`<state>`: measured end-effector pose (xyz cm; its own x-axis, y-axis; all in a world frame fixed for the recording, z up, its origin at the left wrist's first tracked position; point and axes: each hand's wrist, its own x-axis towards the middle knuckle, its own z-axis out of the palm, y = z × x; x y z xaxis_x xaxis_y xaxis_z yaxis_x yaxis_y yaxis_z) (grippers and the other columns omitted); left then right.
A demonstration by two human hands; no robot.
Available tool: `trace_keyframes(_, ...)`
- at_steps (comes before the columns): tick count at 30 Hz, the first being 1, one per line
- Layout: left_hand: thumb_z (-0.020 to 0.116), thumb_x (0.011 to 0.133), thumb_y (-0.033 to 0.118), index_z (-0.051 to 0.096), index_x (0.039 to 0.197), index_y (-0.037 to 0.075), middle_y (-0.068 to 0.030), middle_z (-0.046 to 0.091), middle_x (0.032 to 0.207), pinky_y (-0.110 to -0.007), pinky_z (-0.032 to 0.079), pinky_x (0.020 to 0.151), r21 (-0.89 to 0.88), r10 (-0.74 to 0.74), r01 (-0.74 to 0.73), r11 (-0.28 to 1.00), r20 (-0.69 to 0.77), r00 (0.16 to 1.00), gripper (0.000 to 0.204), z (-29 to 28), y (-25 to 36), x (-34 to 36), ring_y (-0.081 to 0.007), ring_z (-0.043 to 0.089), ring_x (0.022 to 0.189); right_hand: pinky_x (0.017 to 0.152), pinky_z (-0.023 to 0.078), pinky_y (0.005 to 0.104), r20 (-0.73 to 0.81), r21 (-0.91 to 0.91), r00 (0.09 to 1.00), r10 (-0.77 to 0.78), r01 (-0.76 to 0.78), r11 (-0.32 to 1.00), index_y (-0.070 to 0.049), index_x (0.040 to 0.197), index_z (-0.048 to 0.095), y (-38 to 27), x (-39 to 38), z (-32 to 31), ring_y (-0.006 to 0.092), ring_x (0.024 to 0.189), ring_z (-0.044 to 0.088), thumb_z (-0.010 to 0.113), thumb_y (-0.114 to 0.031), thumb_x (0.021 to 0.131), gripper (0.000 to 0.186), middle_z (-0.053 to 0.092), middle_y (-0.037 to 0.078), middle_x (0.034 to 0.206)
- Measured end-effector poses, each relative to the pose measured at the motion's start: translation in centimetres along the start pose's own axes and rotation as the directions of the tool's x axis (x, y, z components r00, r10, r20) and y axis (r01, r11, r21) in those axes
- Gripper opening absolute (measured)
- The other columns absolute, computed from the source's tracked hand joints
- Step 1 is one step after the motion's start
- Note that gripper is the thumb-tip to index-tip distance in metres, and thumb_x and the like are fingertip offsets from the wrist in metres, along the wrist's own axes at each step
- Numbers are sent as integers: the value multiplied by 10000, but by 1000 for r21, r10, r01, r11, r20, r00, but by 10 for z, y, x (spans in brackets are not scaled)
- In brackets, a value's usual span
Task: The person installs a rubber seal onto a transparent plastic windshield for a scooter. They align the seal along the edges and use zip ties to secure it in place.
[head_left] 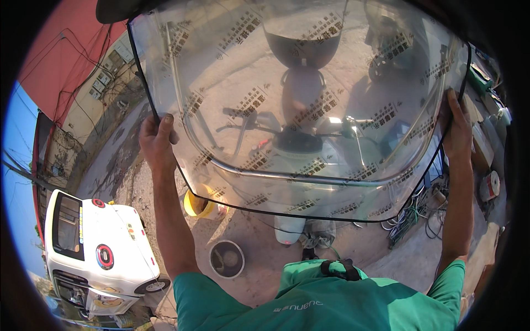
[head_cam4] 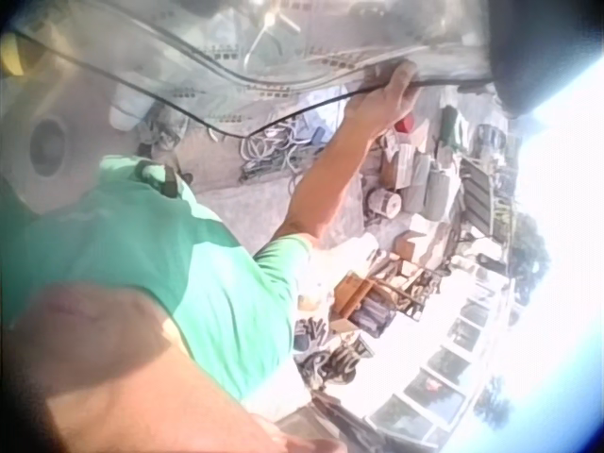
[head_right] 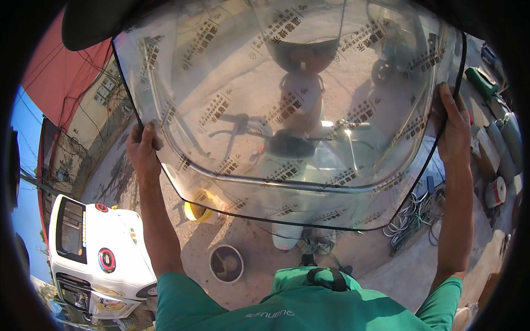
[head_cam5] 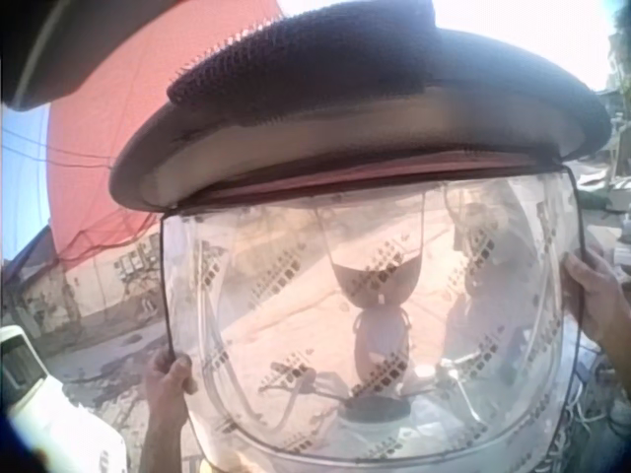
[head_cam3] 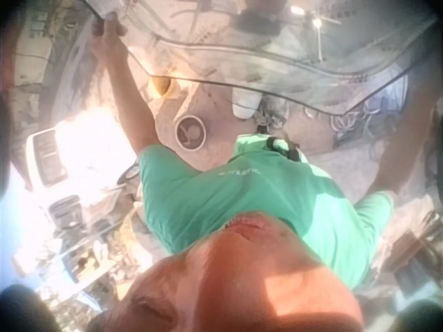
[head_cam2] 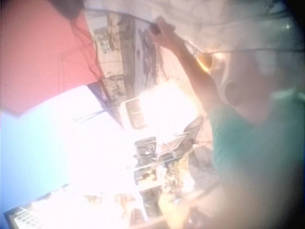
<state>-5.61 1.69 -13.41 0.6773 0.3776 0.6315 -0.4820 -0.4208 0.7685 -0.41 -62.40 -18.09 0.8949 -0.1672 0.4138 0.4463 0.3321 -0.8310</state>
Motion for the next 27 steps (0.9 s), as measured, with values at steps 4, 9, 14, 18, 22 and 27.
trace_keyframes(4, 804, 924, 219, 678, 1031, 36, 10, 615, 756, -240, 403, 546, -28, -4, 3, 1000, -12, 1000, 246, 1, -2, 1, -81, 533, 588, 781, 564, 271, -32, 32, 999, 8, -7, 999, -57, 1252, 625, 5, 2, -6, 116, 908, 706, 631, -243, 1072, 259, 709, 16, 1068)
trace_keyframes(9, 785, 935, 157, 675, 1021, 44, 6, 650, 819, -240, 440, 563, -68, -25, 26, 997, 3, 1000, 180, 1, -3, 1, -77, 560, 627, 764, 562, 269, -19, 50, 1000, 1, 0, 999, -73, 1209, 638, 7, 4, -8, 108, 903, 700, 632, -241, 1073, 216, 709, 9, 1053)
trace_keyframes(14, 775, 939, 144, 669, 1045, 32, -6, 684, 881, -241, 470, 603, -49, -44, 44, 998, -8, 999, 186, 2, 0, 0, -78, 594, 686, 741, 553, 267, 40, 55, 999, -12, 10, 998, -84, 1192, 642, 7, 5, -12, 96, 880, 689, 635, -233, 1072, 191, 705, 1, 1032)
trace_keyframes(18, 780, 928, 141, 654, 1158, 14, -19, 697, 923, -255, 498, 665, 9, -47, 47, 999, -31, 998, 292, 3, 8, -5, -97, 630, 764, 707, 540, 260, -5, 75, 1000, -7, 8, 997, -92, 1170, 651, 8, 2, -4, 88, 837, 679, 630, -224, 1074, 165, 709, -4, 999)
trace_keyframes(22, 797, 906, 133, 616, 1294, -2, -64, 687, 1054, -310, 534, 789, 153, 103, -89, 984, -86, 991, 449, 7, 12, -8, -146, 656, 924, 668, 523, 245, -29, 77, 999, -20, 22, 997, -104, 1151, 662, 6, 0, 4, 75, 781, 668, 615, -208, 1082, 134, 708, -16, 945)
trace_keyframes(27, 820, 862, 91, 633, 1316, 23, -135, 638, 1204, -381, 528, 885, 516, 445, -335, 788, -101, 890, 496, 17, 25, -16, -241, 653, 1031, 744, 562, 268, 42, 84, 999, -25, 22, 996, -92, 1187, 654, 9, 2, -9, 102, 884, 701, 635, -232, 1072, 182, 718, 0, 1029)
